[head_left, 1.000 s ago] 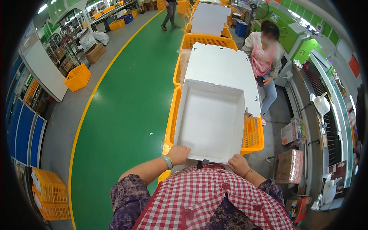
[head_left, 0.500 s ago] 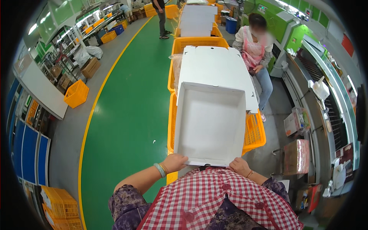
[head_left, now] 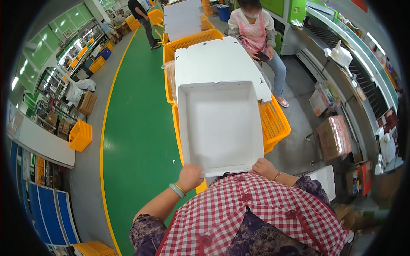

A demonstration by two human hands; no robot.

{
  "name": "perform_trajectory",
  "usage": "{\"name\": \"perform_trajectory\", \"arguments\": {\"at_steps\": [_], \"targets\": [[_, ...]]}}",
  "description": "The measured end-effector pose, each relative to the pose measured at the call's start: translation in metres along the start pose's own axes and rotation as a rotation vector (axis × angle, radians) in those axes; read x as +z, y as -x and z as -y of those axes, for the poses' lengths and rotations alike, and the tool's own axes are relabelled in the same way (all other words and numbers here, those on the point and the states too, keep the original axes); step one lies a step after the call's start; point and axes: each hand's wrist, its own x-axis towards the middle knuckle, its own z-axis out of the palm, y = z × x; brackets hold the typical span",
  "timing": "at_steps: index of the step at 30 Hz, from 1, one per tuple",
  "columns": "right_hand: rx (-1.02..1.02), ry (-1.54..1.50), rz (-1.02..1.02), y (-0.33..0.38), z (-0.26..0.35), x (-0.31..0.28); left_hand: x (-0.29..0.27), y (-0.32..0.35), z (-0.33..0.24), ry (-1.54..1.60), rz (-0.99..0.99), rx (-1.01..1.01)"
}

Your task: The person folds flat white cardboard sheets into rectangular boxes by hand. They repeatedly pick up a sheet, fold the side flaps, and tuck the tabs into slots to form the box structure. The finished boxes are placed into a yellow plastic crate on the floor.

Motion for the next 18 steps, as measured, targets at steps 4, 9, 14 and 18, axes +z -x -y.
{"name": "perform_trajectory", "arguments": {"at_steps": [4,9,14,18], "targets": [[-0.020,-0.013,0.013,-0.001,-0.002,-0.001,0.004,0.003,0.007,0.053,0.144,-0.068],[-0.018,-0.068,0.025,0.008,-0.010,0.006,0.009,0.017,0.002,0.001,0.063,0.086],[-0.035,-0.041,0.034,0.013,-0.018,0.015,0.012,0.022,-0.001,-0.007,0.095,0.045],[-0.036,-0.052,0.020,0.013,-0.019,0.017,0.010,0.027,-0.001,0.020,0.078,-0.049]]}}
